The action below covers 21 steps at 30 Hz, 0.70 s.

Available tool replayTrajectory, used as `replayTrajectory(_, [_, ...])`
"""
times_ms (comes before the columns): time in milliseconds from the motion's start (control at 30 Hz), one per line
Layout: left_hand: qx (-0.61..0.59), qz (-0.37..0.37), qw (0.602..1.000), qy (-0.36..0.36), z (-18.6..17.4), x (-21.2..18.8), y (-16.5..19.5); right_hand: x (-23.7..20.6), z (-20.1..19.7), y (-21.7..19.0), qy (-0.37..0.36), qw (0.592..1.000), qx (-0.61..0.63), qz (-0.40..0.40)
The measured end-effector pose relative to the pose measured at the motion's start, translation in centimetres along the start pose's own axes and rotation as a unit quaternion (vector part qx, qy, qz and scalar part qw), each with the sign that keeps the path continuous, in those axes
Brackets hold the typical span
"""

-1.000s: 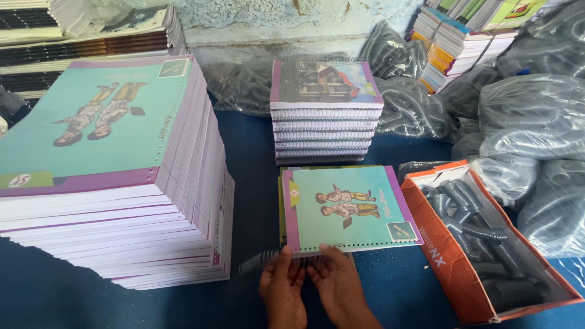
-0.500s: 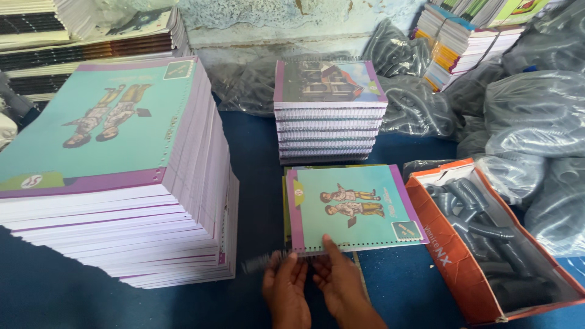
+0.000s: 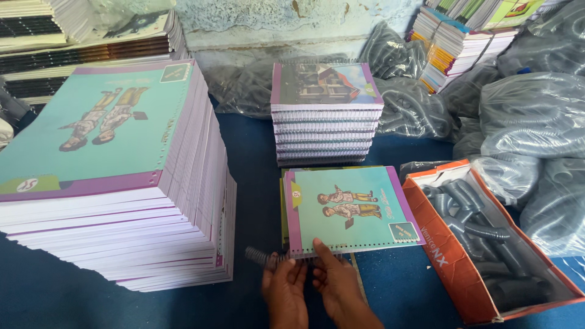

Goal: The person inserts a plastic spiral binding into pre-punched holes along the edge of a stack of paper notebooks. They align the spiral and push it through the holes by hand, then close the spiral ends to secure the binding.

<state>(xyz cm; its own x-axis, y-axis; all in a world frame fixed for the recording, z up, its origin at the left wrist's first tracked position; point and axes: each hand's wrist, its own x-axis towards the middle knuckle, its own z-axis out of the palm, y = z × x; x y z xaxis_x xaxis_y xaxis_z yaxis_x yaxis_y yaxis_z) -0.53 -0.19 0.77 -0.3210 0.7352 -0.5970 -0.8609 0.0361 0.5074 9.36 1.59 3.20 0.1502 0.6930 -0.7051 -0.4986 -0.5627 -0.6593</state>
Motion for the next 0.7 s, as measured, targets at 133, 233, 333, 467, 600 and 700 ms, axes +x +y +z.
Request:
replayTrajectory(133, [0.081, 0.022, 0.996, 0.043, 0.1, 0.0, -0.3, 0.0, -0.3, 0.0, -0.053, 0.996, 0.068, 0.015])
replayTrajectory(233, [0.122, -0.003, 0.99, 0.064, 0.5, -0.2, 0.1, -0.2, -0.7, 0.4, -0.089, 0.988, 0.128, -0.015])
replayTrajectory(333, [0.089, -0.042, 0.994, 0.046, 0.8, -0.8, 0.6, -0.4, -0.9, 0.7, -0.077, 0.992, 0.095, -0.023])
replayTrajectory(467, [0.066, -0.05, 0.997, 0.004, 1.2, -1.6, 0.9, -0.5, -0.8, 0.6, -0.038, 0.998, 0.055, -0.001])
replayTrajectory(600, [0.053, -0.048, 0.997, -0.035, 1.2, -1.4, 0.9, -0.8, -1.3, 0.4, -0.043, 0.994, 0.073, -0.062])
replayTrajectory(700, [0.063, -0.025, 0.998, 0.003, 1.2, -0.9, 0.6, -0.9, -1.9, 0.3, -0.019, 0.985, 0.132, -0.108])
